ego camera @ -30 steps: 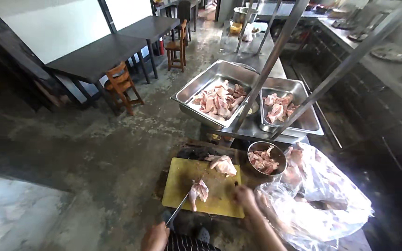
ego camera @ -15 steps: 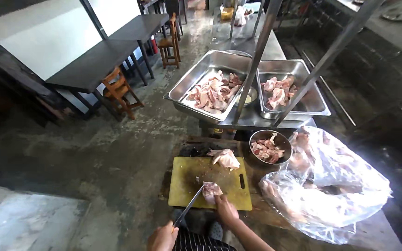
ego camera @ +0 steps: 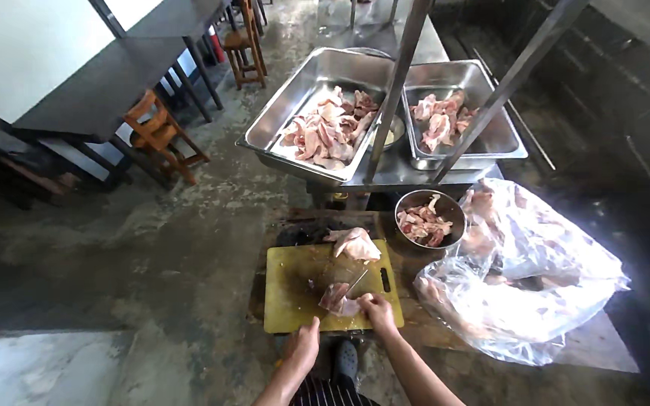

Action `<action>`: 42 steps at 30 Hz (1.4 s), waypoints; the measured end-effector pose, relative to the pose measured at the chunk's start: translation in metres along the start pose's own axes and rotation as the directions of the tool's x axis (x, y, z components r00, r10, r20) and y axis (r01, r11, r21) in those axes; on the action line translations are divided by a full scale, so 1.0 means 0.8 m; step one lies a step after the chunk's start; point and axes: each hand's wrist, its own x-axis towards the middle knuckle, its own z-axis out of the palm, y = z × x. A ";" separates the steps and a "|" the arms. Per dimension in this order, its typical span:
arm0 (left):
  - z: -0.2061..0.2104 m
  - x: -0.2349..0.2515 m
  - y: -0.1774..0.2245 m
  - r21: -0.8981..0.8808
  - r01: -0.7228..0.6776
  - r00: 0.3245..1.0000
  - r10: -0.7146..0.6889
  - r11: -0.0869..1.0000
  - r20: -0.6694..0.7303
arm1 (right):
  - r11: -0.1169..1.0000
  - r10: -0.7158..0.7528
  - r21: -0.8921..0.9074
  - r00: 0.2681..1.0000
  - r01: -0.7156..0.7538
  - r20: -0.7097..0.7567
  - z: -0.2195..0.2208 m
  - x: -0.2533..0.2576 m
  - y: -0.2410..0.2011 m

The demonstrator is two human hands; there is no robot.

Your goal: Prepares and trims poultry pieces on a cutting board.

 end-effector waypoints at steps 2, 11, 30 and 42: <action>-0.001 0.012 0.002 0.019 0.017 1.000 -0.017 1.000 0.015 | 1.000 0.003 0.028 1.000 -0.004 0.011 0.002 -0.001 -0.003; 0.000 0.018 0.018 0.014 0.080 0.997 -0.079 0.997 -0.007 | 0.992 -0.101 -0.072 0.995 0.103 0.020 0.004 -0.023 0.021; -0.017 0.081 0.021 0.098 -0.070 0.997 0.071 0.993 -0.005 | 0.991 -0.050 -0.125 0.998 0.046 -0.024 0.011 -0.034 0.015; -0.060 0.002 0.062 -0.026 -0.455 0.779 0.383 0.890 -0.497 | 0.997 -0.017 -0.076 0.998 0.013 -0.053 0.008 -0.014 0.036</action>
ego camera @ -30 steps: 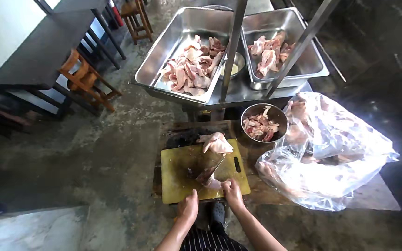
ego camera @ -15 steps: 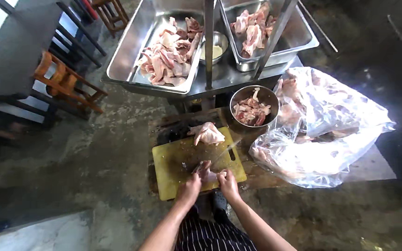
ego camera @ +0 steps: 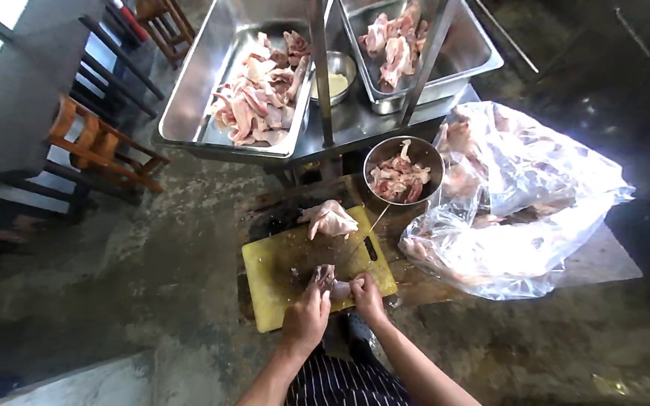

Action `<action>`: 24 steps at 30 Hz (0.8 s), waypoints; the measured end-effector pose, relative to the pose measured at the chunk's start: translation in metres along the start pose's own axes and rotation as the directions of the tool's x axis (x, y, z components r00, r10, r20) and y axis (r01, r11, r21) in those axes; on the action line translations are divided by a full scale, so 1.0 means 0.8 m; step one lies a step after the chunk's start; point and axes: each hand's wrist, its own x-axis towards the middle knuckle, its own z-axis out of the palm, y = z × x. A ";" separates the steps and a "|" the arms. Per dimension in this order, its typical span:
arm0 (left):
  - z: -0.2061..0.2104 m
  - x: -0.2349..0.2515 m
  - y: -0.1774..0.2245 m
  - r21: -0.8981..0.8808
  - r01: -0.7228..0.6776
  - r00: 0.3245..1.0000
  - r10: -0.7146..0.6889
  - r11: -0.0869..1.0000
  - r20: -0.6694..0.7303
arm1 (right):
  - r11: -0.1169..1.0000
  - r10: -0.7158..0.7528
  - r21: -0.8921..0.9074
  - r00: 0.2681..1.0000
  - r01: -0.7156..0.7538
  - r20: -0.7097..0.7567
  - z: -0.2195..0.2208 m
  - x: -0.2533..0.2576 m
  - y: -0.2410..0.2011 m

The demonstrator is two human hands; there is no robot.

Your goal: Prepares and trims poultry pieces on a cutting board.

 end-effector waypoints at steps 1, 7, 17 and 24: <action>-0.008 -0.003 0.011 -0.063 -0.081 0.990 0.073 0.995 -0.119 | 1.000 0.003 0.012 1.000 -0.003 -0.001 0.000 0.000 -0.001; 0.057 -0.007 -0.065 0.289 0.313 0.802 -0.415 0.905 0.430 | 0.999 0.010 -0.050 1.000 -0.009 0.009 0.002 0.000 -0.004; 0.022 -0.072 -0.118 0.394 0.385 0.653 -0.548 0.835 0.523 | 0.990 0.071 -0.118 0.995 -0.079 -0.077 0.011 0.003 -0.016; 0.027 -0.038 -0.087 0.363 0.423 0.617 -0.557 0.830 0.555 | 0.878 0.012 -0.479 1.000 0.000 0.021 0.017 0.009 -0.043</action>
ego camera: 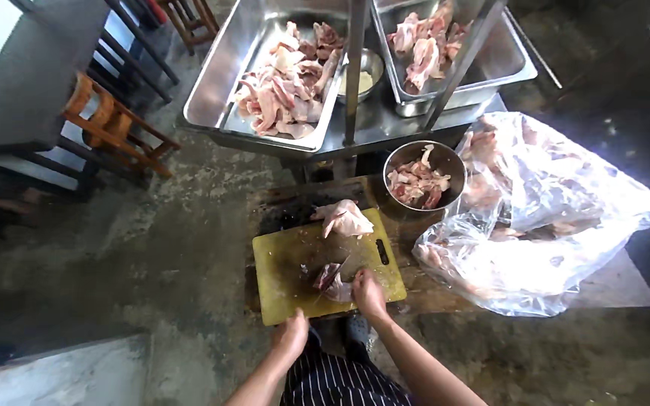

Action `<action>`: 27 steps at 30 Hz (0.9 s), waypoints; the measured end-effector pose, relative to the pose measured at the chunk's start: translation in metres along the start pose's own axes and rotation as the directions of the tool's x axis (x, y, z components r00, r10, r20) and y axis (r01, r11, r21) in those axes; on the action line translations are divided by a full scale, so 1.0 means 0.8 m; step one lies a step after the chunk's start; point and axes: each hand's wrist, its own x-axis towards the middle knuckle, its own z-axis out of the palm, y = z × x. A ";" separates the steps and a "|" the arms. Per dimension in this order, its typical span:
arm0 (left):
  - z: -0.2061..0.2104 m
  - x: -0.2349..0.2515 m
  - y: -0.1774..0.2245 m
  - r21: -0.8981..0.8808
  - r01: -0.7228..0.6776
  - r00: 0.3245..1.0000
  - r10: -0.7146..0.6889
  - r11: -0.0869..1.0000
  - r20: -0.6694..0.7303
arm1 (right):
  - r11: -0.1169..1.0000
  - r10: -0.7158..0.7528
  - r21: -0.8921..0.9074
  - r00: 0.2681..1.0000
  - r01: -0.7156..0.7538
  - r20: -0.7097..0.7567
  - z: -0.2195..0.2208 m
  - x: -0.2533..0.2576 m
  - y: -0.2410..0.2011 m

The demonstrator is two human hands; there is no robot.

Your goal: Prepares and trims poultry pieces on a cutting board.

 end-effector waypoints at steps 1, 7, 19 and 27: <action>-0.005 0.012 0.016 -0.027 -0.031 0.999 0.030 0.999 -0.028 | 1.000 -0.015 -0.010 1.000 0.015 0.008 0.000 0.002 -0.003; 0.002 0.037 0.022 -0.088 -0.078 0.993 0.069 0.993 -0.093 | 0.991 -0.048 0.126 0.999 0.050 -0.019 -0.011 0.011 0.015; 0.033 -0.052 -0.069 -0.017 0.071 0.997 -0.070 0.997 0.044 | 0.966 -0.128 0.205 0.981 0.156 -0.143 -0.049 0.031 0.062; 0.020 -0.035 0.064 -0.173 -0.294 0.930 0.239 0.940 -0.280 | 0.964 -0.136 0.205 0.975 0.171 -0.175 -0.035 0.016 0.063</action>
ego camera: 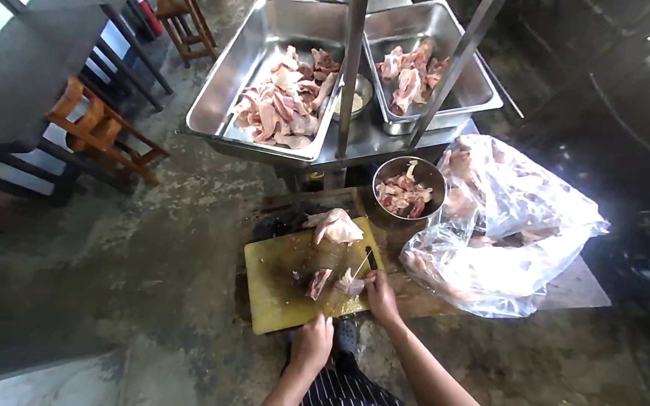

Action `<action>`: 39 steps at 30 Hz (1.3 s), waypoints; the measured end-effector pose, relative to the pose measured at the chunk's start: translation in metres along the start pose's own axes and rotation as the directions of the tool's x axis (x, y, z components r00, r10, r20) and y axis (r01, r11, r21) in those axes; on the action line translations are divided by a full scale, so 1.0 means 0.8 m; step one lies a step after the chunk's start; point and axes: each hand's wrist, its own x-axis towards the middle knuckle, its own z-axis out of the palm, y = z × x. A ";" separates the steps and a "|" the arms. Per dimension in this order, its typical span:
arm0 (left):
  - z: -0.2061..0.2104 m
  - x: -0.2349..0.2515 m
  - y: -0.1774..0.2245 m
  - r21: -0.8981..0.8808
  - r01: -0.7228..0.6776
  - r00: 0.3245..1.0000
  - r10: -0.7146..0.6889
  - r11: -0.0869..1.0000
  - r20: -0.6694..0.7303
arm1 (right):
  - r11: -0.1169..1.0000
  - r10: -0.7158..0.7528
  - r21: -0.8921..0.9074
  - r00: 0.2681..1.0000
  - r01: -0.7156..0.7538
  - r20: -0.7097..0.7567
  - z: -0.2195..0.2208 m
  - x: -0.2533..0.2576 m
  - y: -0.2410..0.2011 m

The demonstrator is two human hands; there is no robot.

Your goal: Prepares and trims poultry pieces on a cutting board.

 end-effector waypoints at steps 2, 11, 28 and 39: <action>0.017 0.025 0.023 -0.011 -0.012 1.000 0.012 1.000 -0.015 | 0.999 -0.007 -0.034 1.000 0.007 -0.012 -0.003 -0.009 -0.004; 0.009 0.046 0.065 -0.026 -0.050 0.997 0.048 0.998 -0.057 | 0.997 -0.012 -0.073 1.000 0.012 -0.003 -0.008 -0.018 -0.013; 0.052 0.034 0.024 0.133 0.205 0.963 -0.225 0.970 0.150 | 0.999 -0.024 -0.050 1.000 0.023 -0.014 -0.004 -0.015 0.000; 0.044 0.038 0.036 0.085 0.249 0.942 -0.262 0.965 0.208 | 0.983 -0.045 -0.171 0.993 0.063 0.108 -0.009 -0.005 -0.014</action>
